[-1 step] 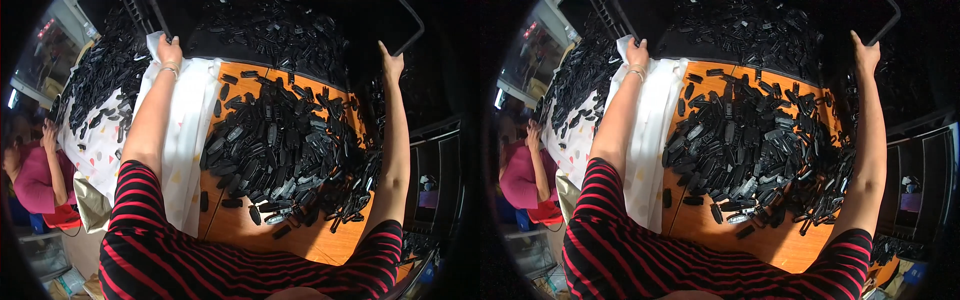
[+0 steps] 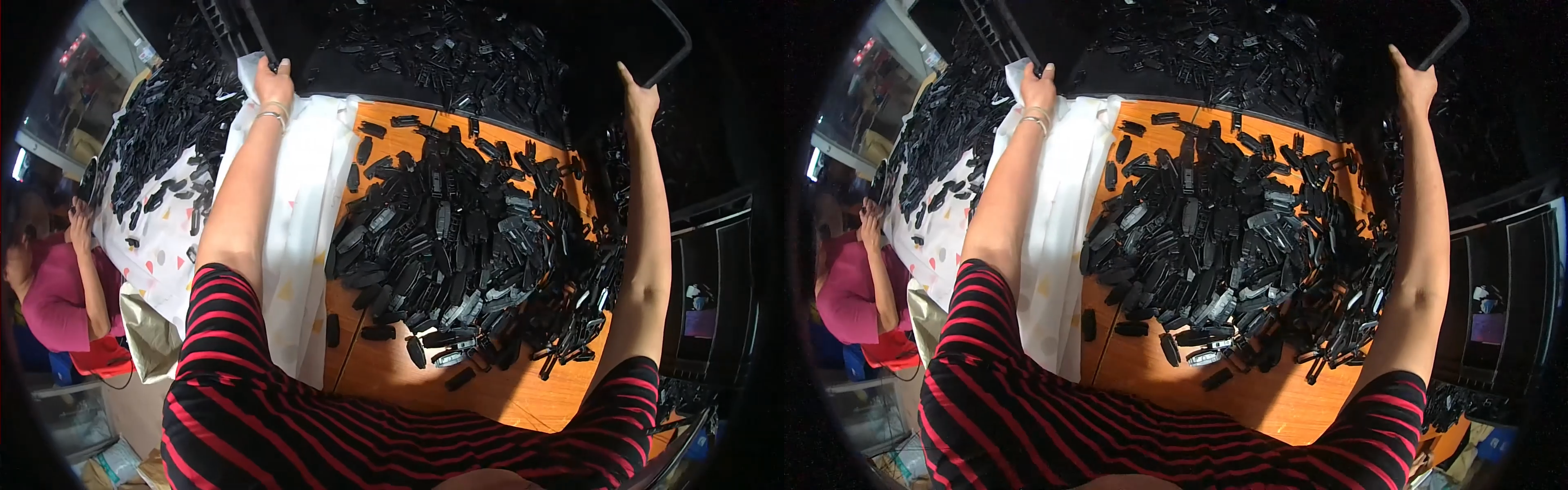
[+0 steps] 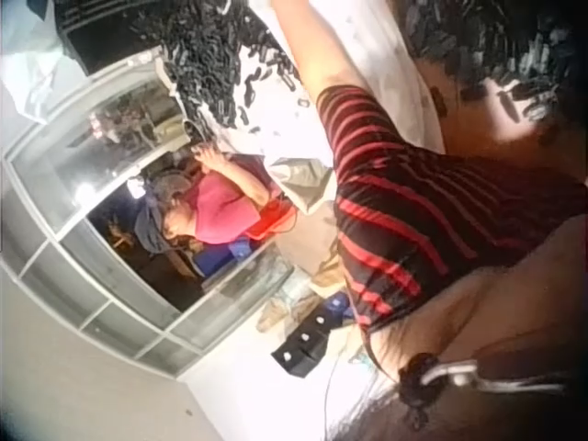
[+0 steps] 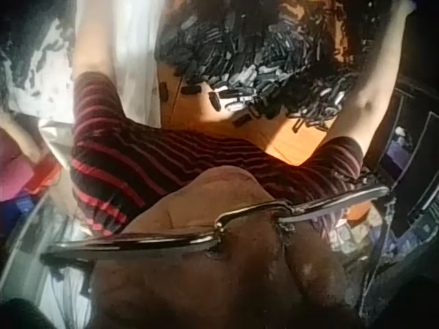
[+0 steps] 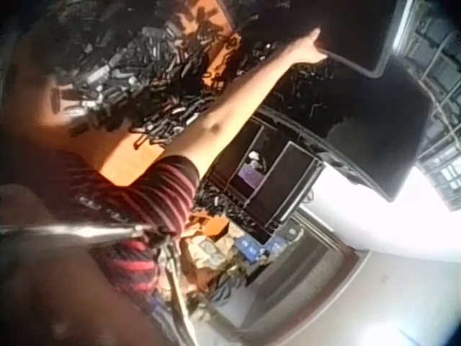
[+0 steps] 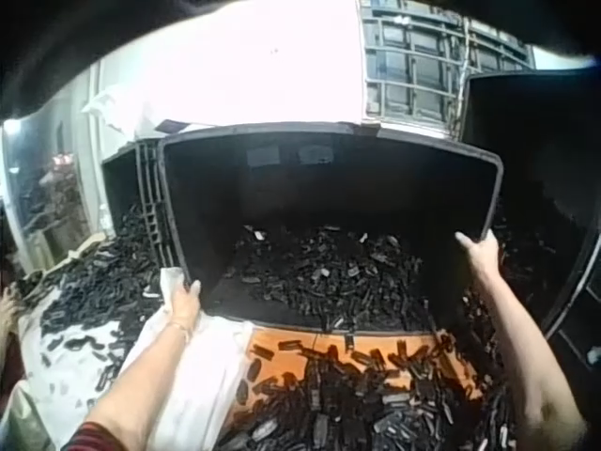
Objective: Assembling small black plastic clip components by hand on a wooden table.
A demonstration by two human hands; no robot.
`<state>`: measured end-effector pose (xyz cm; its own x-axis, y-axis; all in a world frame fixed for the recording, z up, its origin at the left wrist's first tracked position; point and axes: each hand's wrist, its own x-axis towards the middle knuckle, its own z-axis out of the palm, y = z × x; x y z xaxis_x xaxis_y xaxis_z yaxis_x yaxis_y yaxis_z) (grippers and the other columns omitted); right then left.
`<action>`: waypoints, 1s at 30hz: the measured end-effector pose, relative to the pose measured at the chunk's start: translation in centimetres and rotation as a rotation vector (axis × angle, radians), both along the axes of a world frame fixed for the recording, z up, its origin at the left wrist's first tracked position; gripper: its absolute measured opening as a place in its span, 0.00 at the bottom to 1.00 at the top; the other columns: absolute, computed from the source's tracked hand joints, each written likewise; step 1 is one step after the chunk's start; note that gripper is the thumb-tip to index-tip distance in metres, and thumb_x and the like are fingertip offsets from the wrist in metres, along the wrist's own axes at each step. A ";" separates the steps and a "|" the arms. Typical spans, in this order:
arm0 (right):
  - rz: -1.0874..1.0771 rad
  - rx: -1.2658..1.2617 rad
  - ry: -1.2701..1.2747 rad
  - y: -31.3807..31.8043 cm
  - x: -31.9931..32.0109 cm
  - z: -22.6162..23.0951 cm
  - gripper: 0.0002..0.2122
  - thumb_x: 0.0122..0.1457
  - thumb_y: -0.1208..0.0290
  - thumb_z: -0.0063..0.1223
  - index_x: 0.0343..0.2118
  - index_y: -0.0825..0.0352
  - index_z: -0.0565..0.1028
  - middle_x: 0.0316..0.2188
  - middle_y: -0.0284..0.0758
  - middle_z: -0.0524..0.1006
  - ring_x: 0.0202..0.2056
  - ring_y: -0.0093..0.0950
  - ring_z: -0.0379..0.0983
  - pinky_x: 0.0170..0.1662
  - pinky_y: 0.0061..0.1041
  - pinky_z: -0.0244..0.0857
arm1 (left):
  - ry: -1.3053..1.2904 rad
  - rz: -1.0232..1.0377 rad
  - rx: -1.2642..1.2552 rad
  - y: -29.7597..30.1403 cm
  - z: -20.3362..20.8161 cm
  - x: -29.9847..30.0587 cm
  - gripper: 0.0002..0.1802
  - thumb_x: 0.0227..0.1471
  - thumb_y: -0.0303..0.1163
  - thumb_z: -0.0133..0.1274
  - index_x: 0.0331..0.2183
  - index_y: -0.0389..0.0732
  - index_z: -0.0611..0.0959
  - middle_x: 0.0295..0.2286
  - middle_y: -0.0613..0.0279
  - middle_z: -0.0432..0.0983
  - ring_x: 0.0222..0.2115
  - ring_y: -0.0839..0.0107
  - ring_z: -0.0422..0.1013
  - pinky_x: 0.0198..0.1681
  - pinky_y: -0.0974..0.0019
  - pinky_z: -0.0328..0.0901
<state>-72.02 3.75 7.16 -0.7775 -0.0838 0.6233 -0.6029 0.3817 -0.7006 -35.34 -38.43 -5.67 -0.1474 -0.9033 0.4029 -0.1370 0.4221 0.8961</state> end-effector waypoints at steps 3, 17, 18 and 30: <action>0.089 -0.152 -0.098 -0.8 -1.4 -0.2 0.20 0.48 0.64 0.67 0.37 0.75 0.75 0.32 0.36 0.78 0.32 0.25 0.74 0.37 0.25 0.68 | -0.025 -0.007 -0.036 -2.1 -1.0 0.8 0.21 0.53 0.31 0.55 0.47 0.32 0.74 0.40 0.51 0.77 0.41 0.62 0.73 0.48 0.65 0.63; 0.073 -0.226 -0.007 0.4 -0.3 -0.6 0.13 0.49 0.68 0.66 0.17 0.64 0.72 0.14 0.20 0.65 0.16 0.13 0.56 0.20 0.22 0.52 | 0.064 -0.029 0.075 -6.4 -3.5 0.0 0.32 0.54 0.40 0.57 0.54 0.31 0.68 0.49 0.50 0.71 0.49 0.63 0.67 0.55 0.66 0.58; 0.071 -0.223 0.028 1.2 -1.3 -1.2 0.09 0.49 0.70 0.66 0.25 0.68 0.76 0.20 0.26 0.73 0.21 0.17 0.65 0.25 0.21 0.61 | 0.090 -0.069 0.092 -6.2 -4.1 -0.8 0.33 0.53 0.40 0.57 0.54 0.31 0.68 0.49 0.50 0.71 0.50 0.63 0.66 0.55 0.66 0.58; 0.244 -0.274 0.060 0.4 3.9 -0.7 0.10 0.53 0.75 0.59 0.37 0.73 0.76 0.29 0.34 0.78 0.31 0.25 0.73 0.36 0.25 0.67 | 0.162 -0.052 0.064 -6.9 -3.8 0.0 0.28 0.55 0.34 0.56 0.52 0.27 0.69 0.47 0.53 0.72 0.44 0.66 0.68 0.52 0.68 0.60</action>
<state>-68.14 4.17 6.51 -0.7168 -0.0860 0.6919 -0.6958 0.0242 -0.7178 -35.32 -45.30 -9.49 -0.1328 -0.9207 0.3669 0.0316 0.3661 0.9300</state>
